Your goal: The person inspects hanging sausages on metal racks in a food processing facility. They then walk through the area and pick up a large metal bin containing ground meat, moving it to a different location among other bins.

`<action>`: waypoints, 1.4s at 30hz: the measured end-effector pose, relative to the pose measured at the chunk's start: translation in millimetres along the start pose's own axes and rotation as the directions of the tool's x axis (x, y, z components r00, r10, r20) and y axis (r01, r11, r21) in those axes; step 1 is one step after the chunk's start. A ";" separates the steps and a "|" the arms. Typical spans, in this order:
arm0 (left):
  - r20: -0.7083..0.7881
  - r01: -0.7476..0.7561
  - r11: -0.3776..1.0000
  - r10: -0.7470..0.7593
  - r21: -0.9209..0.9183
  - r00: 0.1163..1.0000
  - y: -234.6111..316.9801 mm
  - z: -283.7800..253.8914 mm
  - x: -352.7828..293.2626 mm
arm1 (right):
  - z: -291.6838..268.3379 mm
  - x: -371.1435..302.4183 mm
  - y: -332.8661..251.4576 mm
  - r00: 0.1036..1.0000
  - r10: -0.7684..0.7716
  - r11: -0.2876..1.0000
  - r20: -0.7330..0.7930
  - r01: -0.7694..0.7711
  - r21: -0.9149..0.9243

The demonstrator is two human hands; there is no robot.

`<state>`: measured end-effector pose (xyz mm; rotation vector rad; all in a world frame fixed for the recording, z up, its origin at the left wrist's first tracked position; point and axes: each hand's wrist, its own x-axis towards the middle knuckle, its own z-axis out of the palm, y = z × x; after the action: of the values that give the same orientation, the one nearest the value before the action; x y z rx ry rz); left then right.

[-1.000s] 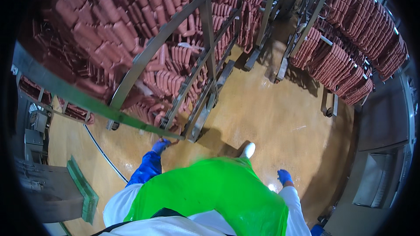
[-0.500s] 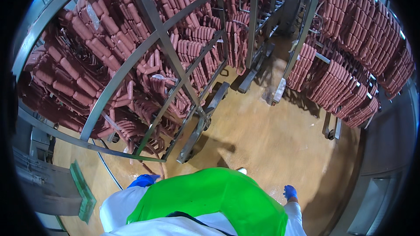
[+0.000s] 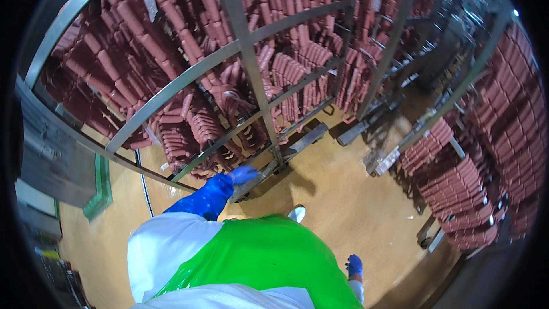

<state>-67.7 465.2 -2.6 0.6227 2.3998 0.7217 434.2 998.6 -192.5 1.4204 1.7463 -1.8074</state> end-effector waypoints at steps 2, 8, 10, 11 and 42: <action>-0.130 -0.102 0.987 0.085 -0.125 0.988 85.7 -51.9 34.5 | -7.9 7.1 21.9 0.995 0.097 0.989 0.019 -0.098 0.114; -0.752 -0.664 0.708 0.296 -0.241 0.589 160.1 -171.2 149.7 | -45.7 55.5 -61.2 0.974 0.183 0.971 -0.134 -0.158 0.178; -0.771 -0.671 0.669 0.228 -0.320 0.595 182.6 -180.9 161.3 | -59.2 42.3 -90.5 0.962 0.190 0.963 -0.198 -0.144 0.226; -0.761 -0.702 0.597 0.221 -0.388 0.609 204.0 -182.0 185.7 | -79.5 39.3 -67.0 0.959 0.173 0.961 -0.226 -0.113 0.252; -0.611 0.027 0.994 0.045 0.108 0.791 75.1 -97.2 422.7 | -250.3 56.6 -241.3 0.901 0.156 0.987 -0.404 -0.156 0.032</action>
<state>-420.6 725.0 -44.5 0.4897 3.0576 0.9054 340.5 1300.2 -36.4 1.9877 1.7444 -1.5046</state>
